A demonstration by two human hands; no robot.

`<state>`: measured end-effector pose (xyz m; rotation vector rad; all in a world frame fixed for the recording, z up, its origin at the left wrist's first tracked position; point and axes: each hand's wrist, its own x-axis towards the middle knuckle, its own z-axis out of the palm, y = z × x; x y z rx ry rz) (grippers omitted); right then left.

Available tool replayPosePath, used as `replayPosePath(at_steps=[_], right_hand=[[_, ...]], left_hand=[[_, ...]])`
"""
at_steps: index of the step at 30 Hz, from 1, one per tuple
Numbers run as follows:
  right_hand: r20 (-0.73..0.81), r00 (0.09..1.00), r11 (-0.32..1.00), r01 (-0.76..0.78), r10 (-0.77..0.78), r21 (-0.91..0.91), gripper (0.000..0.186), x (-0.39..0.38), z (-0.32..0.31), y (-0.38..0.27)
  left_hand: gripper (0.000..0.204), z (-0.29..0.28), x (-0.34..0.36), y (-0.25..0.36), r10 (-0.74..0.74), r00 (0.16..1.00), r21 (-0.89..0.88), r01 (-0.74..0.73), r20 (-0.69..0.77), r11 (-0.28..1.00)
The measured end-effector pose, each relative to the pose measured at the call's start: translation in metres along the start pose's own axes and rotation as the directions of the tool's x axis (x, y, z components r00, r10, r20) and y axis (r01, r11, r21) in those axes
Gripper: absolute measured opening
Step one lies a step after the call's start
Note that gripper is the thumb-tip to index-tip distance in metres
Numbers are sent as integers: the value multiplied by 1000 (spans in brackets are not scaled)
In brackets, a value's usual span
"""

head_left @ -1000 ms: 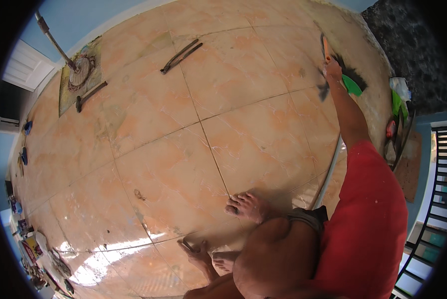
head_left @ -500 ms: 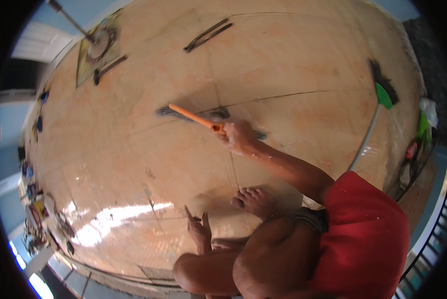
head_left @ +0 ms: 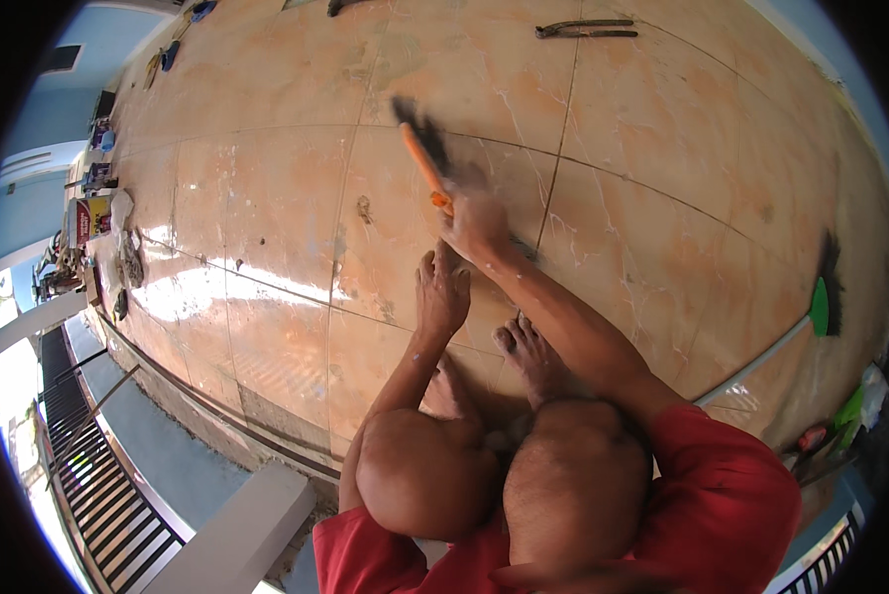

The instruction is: The person scrubs a tiled floor with a small brush and then sweeps the area with a broom. They are sitting on the floor while performing the cleaning task.

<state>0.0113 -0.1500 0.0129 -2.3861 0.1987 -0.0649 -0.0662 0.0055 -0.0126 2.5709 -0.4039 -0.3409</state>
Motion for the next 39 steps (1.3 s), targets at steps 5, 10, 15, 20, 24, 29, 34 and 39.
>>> replayPosePath(at_steps=[5,10,15,20,24,29,34,39], right_hand=[[-394,914,995,100,-95,-9,42,81,-43,-12],[-148,983,928,-153,108,-340,44,141,-24,26],[20,998,996,59,-58,-62,41,123,49,-39],[-212,971,978,68,-110,-197,33,143,46,-93],[-4,999,953,42,-45,-299,42,140,75,-80],[178,980,992,102,-88,-73,40,125,108,-147],[-59,992,937,82,-109,-338,30,130,94,-136],[140,981,966,159,-131,-206,32,126,137,-160]], left_hand=[[82,-26,75,12,61,991,-99,-73,-120,992],[85,-39,115,21,-16,996,-285,-10,-87,958],[81,-66,124,27,-304,934,-542,355,186,761],[90,-52,121,-49,-341,891,-556,126,-301,821],[82,-62,121,-15,-416,909,-616,333,9,714],[84,-69,90,-51,-499,820,-745,143,-279,652],[89,-63,99,-47,-503,836,-737,196,-220,647],[96,-89,86,-48,-539,817,-978,-184,-207,97]])
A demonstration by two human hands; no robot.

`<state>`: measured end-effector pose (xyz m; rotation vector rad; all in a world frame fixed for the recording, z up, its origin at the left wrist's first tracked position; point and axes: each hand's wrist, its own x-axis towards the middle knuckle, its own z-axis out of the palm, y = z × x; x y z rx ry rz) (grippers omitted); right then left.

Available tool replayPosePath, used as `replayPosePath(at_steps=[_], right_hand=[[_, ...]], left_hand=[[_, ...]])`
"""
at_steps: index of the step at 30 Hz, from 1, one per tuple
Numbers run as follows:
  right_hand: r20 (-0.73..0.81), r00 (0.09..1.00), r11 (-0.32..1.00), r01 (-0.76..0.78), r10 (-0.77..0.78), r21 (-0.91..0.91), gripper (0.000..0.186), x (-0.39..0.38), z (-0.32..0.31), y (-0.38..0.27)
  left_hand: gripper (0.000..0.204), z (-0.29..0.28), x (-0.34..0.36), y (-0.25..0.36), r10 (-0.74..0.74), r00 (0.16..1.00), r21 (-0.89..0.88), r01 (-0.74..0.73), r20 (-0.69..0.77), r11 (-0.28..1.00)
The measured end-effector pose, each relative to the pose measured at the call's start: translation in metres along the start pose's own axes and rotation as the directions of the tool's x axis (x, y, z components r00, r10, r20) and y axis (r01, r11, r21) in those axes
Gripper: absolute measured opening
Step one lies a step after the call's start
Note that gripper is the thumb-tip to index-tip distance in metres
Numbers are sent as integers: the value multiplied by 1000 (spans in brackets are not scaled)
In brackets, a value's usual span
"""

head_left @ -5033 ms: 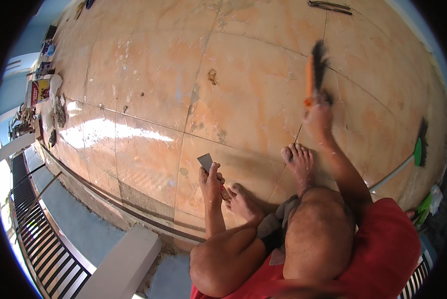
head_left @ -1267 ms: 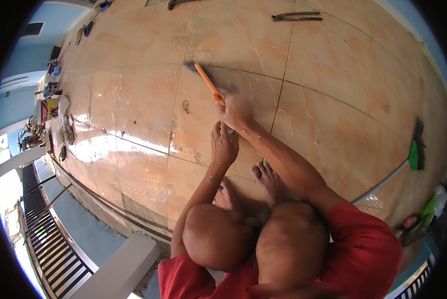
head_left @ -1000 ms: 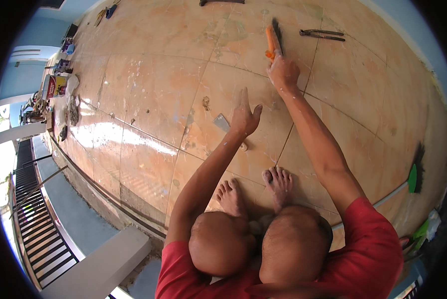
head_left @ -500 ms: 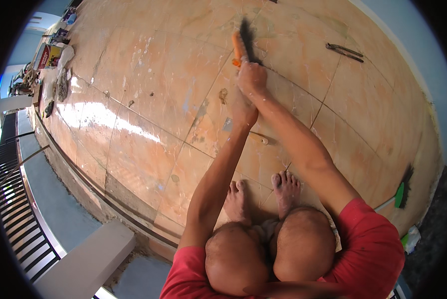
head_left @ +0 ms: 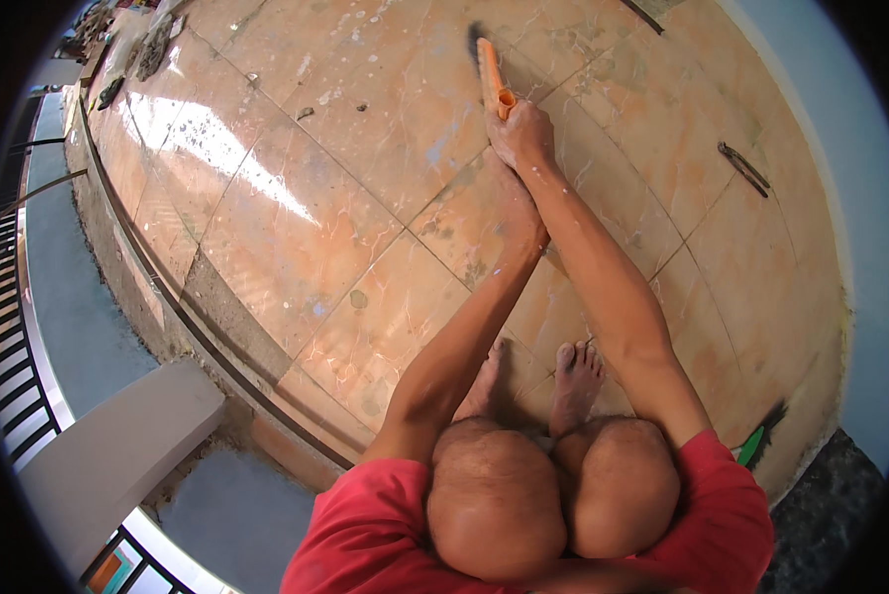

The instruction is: The person scrubs a tiled floor with a small brush and then sweeps the area with a broom. They are sitting on the floor while performing the cleaning task.

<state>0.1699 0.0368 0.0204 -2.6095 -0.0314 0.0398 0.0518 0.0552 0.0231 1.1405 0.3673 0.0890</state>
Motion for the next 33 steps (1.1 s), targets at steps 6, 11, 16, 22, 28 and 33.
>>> replayPosePath(at_steps=[6,11,16,22,28,33], right_hand=[[-180,983,993,-2,-20,-120,37,-20,-23,-34],[-42,993,989,110,-115,-99,41,-4,12,8],[-97,992,991,-68,79,111,39,-16,-40,-61],[-308,888,922,-380,342,-70,41,10,-125,39],[-234,835,799,-547,499,-250,33,47,-130,128],[-74,984,984,-166,161,-62,31,82,-53,87]], left_hand=[[96,-55,-9,-4,280,960,769,-190,16,611],[99,-19,-29,1,175,984,542,-160,25,825],[87,-54,-20,10,241,968,696,-221,72,683],[84,-4,-14,42,119,938,670,-317,325,671],[84,11,-1,54,44,923,663,-306,381,684],[85,18,33,18,52,909,708,-357,413,609]])
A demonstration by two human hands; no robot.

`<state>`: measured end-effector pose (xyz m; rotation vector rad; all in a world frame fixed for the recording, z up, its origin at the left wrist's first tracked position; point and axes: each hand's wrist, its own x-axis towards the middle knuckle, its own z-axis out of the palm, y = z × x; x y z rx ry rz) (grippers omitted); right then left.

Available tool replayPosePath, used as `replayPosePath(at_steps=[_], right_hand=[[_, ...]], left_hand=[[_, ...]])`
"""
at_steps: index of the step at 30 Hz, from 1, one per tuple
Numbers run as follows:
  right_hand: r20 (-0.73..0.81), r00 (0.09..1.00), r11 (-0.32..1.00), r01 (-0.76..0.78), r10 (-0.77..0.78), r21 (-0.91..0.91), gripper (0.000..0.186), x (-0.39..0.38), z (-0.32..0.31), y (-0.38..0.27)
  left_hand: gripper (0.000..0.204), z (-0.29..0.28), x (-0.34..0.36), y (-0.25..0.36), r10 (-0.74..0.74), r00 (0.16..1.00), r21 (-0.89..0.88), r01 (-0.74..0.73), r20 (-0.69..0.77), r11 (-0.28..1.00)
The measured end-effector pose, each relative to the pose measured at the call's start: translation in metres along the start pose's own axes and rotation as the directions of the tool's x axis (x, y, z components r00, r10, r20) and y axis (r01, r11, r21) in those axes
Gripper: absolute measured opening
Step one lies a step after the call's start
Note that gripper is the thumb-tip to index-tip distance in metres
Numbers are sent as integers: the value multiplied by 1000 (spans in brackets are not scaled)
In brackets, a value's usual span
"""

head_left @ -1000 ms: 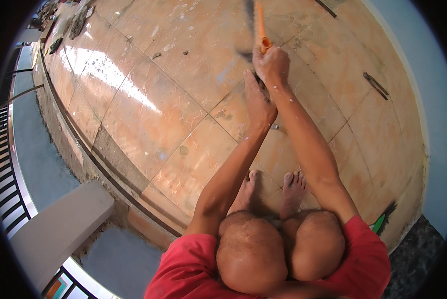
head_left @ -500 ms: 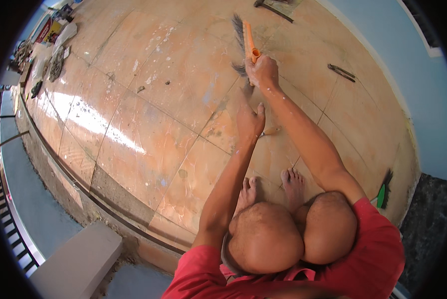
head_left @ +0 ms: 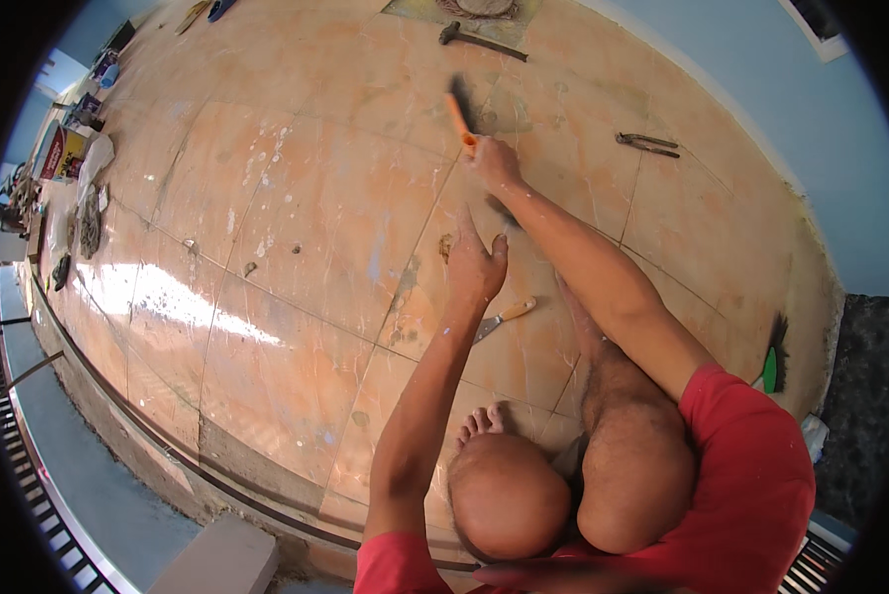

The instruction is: The person scrubs a tiled floor with a small brush and then sweeps the area with a broom. They are sitting on the floor while performing the cleaning task.

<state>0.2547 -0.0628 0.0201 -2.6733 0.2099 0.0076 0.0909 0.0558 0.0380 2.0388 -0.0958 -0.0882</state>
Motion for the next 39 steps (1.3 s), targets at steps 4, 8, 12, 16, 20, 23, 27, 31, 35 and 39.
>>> replayPosePath(at_steps=[4,8,12,16,20,23,27,31,35,39], right_hand=[[-18,997,997,73,-73,-2,39,2,-16,-62],[-276,957,968,-146,86,-206,41,36,-60,32],[-391,875,857,-417,287,-304,40,82,-79,154],[-123,985,962,-150,124,-229,35,84,-46,115],[66,990,992,124,-127,38,30,53,-35,47],[-227,964,980,164,-136,109,35,53,-64,64],[-345,938,1000,17,-14,7,36,72,-77,142],[-55,998,999,18,-16,41,41,41,-81,152],[-312,949,986,-95,48,-137,40,11,-111,218],[-280,954,858,-234,112,-457,54,-13,-128,306]], left_hand=[[86,-32,35,-25,-20,995,174,2,100,985],[88,-25,66,-7,-16,977,313,-52,211,948],[87,-15,88,22,-84,961,251,15,265,968],[88,14,101,13,-87,969,253,26,232,967],[88,37,104,7,-184,968,193,150,171,970],[88,52,102,17,-226,965,159,205,130,966],[87,78,103,28,-312,944,123,298,111,946],[83,105,95,14,-143,990,115,140,16,983],[82,100,85,32,-269,962,79,264,57,961],[81,88,72,15,-285,957,86,279,56,956]])
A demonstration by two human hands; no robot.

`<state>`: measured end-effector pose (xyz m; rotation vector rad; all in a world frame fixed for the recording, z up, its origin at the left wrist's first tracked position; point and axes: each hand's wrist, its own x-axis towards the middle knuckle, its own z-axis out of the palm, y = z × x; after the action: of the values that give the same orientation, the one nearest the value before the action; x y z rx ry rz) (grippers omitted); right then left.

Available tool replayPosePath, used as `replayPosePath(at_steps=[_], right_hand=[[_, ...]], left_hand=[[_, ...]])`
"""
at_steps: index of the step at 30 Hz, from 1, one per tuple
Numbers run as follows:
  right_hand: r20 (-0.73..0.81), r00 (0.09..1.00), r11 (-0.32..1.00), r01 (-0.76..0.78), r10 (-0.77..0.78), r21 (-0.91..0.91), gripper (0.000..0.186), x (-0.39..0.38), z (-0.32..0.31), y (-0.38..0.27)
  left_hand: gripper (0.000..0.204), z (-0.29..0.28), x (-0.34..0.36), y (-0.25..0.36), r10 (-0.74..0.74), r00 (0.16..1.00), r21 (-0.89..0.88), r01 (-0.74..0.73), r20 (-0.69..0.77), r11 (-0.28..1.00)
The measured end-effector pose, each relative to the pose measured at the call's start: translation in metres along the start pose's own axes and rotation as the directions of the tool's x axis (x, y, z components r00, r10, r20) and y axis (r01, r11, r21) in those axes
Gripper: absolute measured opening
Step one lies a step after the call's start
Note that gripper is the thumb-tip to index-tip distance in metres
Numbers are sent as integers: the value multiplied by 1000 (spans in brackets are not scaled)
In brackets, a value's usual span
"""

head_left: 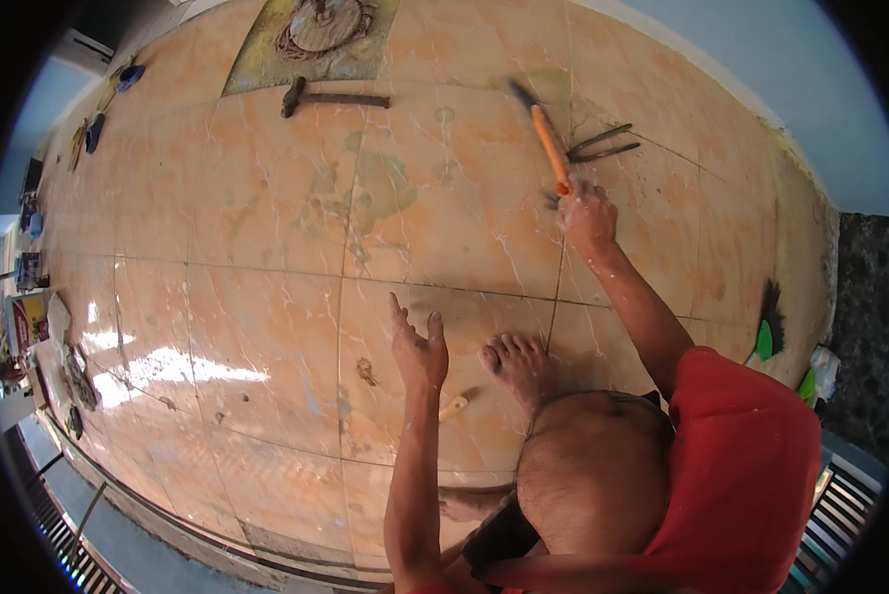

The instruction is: The person scrubs a tiled floor with a small brush and then sweeps the area with a broom. They are sitting on the floor while performing the cleaning task.

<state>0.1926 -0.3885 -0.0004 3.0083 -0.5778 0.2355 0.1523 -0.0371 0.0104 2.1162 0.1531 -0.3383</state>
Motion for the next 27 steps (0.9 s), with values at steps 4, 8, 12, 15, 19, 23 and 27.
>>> replayPosePath(at_steps=[4,8,12,15,19,23,27], right_hand=[[37,959,944,-270,282,-190,54,8,10,81],[-135,943,924,-327,304,-199,48,40,1,131],[78,992,995,-95,97,-30,47,36,20,34],[-52,965,838,250,-257,485,37,-11,-22,-71],[-204,933,762,360,-296,539,39,1,-32,-134],[-221,817,667,565,-532,485,35,28,-23,-203],[-153,837,782,547,-526,298,38,99,8,-264]], left_hand=[[79,-5,-18,-16,32,998,30,-31,-45,999],[80,-1,-29,-13,-26,1000,-13,25,-8,1000],[80,20,-21,-1,-32,999,-39,34,30,999],[81,26,-18,9,36,999,-21,-36,-12,999],[81,23,-14,41,8,1000,-69,-9,-26,998],[81,8,-15,24,-29,997,-104,21,-77,994],[82,-3,-30,1,-75,988,-33,71,-137,997]])
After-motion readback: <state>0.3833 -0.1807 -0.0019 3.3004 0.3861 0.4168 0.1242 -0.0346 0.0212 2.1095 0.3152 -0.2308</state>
